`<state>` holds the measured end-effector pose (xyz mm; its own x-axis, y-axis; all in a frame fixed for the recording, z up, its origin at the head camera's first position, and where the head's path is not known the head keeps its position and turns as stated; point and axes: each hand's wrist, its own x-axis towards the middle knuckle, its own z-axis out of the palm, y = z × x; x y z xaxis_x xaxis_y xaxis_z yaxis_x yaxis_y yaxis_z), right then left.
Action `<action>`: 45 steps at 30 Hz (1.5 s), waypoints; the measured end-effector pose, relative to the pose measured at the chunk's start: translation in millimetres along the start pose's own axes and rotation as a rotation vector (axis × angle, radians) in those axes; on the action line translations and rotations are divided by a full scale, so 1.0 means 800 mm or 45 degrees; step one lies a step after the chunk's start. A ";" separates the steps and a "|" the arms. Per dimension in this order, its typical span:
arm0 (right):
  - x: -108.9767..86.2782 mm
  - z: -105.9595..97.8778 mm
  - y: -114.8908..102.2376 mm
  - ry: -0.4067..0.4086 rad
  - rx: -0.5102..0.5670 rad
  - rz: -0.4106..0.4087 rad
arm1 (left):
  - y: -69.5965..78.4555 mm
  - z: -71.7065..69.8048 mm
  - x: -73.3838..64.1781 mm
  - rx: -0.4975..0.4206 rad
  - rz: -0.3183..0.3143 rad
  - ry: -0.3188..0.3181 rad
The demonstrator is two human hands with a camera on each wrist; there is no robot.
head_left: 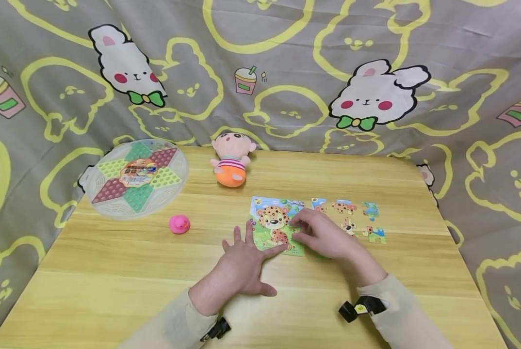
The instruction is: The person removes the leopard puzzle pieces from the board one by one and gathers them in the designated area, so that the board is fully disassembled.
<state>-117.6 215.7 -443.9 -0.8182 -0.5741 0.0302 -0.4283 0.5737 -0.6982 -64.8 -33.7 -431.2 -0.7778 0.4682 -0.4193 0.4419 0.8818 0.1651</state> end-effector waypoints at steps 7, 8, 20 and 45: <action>0.027 0.018 -0.012 -0.062 -0.077 -0.032 | -0.002 0.003 -0.002 -0.020 0.002 0.007; 0.030 0.020 -0.015 -0.069 -0.087 -0.025 | -0.002 0.004 -0.002 -0.022 0.000 0.008; 0.045 0.033 -0.027 -0.129 -0.074 0.047 | 0.000 0.005 -0.002 -0.001 -0.035 0.001; 0.044 0.035 -0.019 -0.189 0.106 0.050 | 0.002 0.005 0.001 0.056 -0.036 -0.001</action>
<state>-129.6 170.5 -452.0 -0.7656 -0.6355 -0.0999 -0.3588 0.5506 -0.7537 -63.0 -32.4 -434.5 -0.7899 0.4434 -0.4237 0.4392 0.8912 0.1137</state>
